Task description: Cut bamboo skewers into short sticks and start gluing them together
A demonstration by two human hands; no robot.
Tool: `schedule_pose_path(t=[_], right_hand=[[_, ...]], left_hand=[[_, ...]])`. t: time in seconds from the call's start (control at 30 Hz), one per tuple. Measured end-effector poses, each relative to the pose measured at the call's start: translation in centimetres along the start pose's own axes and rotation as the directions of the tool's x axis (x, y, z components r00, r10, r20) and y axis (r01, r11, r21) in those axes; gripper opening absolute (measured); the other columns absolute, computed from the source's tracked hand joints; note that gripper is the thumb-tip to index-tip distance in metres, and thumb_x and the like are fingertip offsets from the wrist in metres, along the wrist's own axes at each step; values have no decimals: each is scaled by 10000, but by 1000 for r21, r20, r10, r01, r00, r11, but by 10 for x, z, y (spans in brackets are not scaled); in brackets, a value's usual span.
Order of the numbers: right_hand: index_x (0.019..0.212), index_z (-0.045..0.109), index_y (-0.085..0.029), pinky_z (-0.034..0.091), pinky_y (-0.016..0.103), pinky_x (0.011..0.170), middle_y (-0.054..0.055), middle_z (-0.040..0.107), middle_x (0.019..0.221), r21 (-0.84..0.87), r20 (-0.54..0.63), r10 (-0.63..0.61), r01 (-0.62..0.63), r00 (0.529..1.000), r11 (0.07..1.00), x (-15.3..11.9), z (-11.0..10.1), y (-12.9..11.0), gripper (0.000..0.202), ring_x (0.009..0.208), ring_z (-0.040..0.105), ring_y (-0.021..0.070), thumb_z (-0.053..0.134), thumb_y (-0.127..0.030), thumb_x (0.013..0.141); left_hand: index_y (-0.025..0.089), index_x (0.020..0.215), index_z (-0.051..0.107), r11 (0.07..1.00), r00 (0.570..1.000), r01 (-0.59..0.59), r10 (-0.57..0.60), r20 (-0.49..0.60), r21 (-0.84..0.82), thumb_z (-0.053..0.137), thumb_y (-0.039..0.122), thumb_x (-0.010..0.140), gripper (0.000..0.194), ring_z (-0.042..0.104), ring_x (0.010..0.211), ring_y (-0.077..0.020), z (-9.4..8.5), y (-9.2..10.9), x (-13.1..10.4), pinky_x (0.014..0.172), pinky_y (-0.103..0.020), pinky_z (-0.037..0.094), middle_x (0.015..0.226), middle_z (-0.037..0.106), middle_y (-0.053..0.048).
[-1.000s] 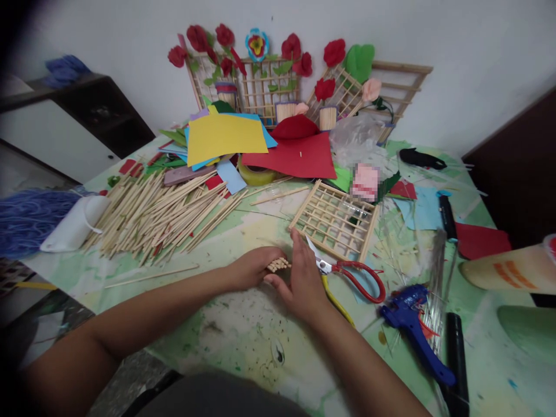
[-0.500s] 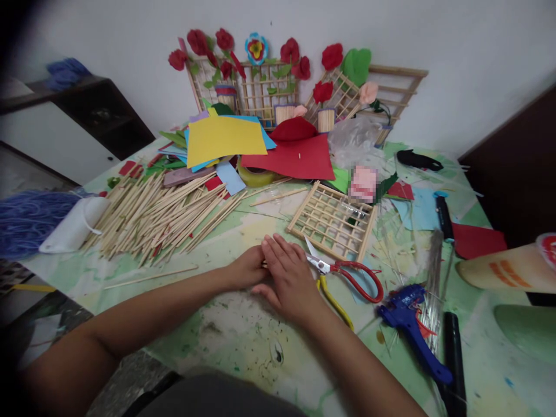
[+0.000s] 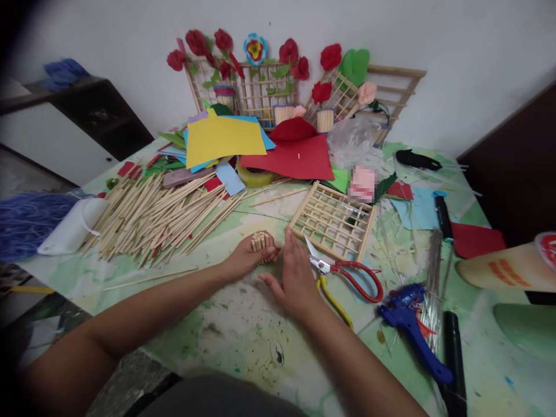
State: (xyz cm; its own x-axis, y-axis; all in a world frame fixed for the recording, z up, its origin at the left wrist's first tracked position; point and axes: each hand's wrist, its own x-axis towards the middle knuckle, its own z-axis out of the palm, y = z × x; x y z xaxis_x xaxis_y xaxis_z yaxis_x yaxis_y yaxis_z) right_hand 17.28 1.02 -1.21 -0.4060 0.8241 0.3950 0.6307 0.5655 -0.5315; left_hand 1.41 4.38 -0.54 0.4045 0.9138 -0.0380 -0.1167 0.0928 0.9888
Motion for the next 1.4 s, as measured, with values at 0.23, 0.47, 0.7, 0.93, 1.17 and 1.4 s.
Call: schedule_pose_path(t=[0.23,0.47,0.7,0.93,1.17,1.4], right_hand=[[1456,-30,-150,292,525,1058,179,238,1476,-10,26,23,-22,999,1000,1,0,-2,883,1360,221,288,495,-500,838],[1456,-33,-150,310,529,1042,186,256,1468,-18,28,12,-11,1000,1000,0,0,-1,894,1348,243,292,489,-525,834],[1456,-44,-161,290,532,1053,174,219,1486,-22,46,10,-9,999,1000,-1,1,0,883,1358,222,289,483,-513,842],[1457,-39,-170,287,548,1051,173,205,1492,-18,54,6,-5,999,1000,-2,2,0,873,1359,220,297,479,-514,845],[1457,-27,-159,282,536,1060,179,204,1492,-11,58,8,-7,998,1000,-2,2,0,883,1365,208,294,490,-518,838],[1456,-36,-155,296,538,1050,191,200,1490,-33,51,3,-2,999,999,-2,3,0,918,1360,223,302,534,-493,822]], left_hand=[[149,741,501,998,1000,-8,9,-15,68,659,360,741,262,485,648,-100,0,-2,-1,649,-236,395,682,518,20],[141,787,548,996,999,-12,17,-50,89,701,339,701,264,554,721,-128,-1,-4,-1,709,-264,433,769,602,-19],[136,819,572,990,999,-27,32,-36,136,698,332,707,258,577,744,-146,-3,-5,-1,732,-282,449,790,626,-34],[141,823,574,985,1000,-21,22,-4,171,675,363,724,263,571,763,-154,-5,-8,-1,735,-278,445,794,619,-33],[139,794,569,977,999,-47,47,2,207,625,396,764,265,519,699,-125,-5,-6,0,687,-250,415,721,544,5],[122,759,557,993,997,55,-60,-51,-103,674,372,737,277,530,659,-110,-1,-2,-1,650,-231,405,681,566,-1]])
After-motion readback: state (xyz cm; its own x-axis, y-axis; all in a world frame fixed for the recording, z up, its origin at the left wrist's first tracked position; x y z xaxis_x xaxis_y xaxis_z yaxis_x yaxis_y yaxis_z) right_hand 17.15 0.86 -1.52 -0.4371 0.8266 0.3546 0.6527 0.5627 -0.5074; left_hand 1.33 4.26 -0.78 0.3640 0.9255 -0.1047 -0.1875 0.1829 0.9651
